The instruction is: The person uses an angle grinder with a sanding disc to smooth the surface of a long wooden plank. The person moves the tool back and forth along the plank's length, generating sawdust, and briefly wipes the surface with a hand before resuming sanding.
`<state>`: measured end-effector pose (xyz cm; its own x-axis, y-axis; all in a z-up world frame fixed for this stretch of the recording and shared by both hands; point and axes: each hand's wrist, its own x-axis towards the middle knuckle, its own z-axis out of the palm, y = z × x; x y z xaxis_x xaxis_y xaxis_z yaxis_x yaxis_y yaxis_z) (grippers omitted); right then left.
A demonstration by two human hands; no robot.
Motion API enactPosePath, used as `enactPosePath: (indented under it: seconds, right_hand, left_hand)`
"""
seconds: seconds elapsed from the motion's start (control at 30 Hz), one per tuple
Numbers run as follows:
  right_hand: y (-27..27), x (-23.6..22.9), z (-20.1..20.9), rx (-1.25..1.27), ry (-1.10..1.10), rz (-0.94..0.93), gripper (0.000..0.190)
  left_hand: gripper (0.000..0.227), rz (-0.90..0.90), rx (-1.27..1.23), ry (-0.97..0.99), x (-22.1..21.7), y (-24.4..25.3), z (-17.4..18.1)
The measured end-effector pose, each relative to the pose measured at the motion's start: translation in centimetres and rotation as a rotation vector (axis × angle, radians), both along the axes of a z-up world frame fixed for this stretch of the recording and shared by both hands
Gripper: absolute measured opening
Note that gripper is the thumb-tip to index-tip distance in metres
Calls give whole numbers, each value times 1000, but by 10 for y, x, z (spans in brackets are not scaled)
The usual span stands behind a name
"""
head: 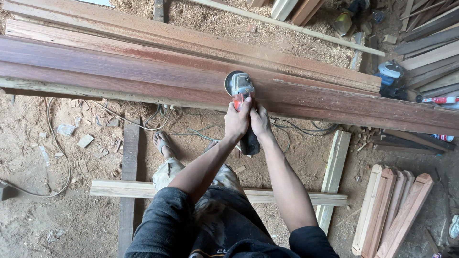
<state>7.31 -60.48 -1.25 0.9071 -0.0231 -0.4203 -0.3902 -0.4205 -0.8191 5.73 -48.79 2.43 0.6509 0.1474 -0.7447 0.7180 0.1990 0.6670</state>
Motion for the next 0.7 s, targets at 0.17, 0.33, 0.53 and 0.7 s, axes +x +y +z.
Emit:
enactPosePath:
  seconds: [0.17,0.33,0.53,0.7]
  right_hand:
    - [-27,-3,12,40,-32,-65,41]
    - [-62,-7,13,17,-41,-146,42]
    - [-95,-30,11,67,-64,-306,40]
    - [-83,-31,0,65,-85,-242,42]
  left_hand:
    - [76,-76,-13,10,4,-31,13]
    - [79,-136,-33,3,9,-65,19]
    - [87,-360,-85,-9,14,-96,10]
    - [85,-314,-79,20,0,-72,12]
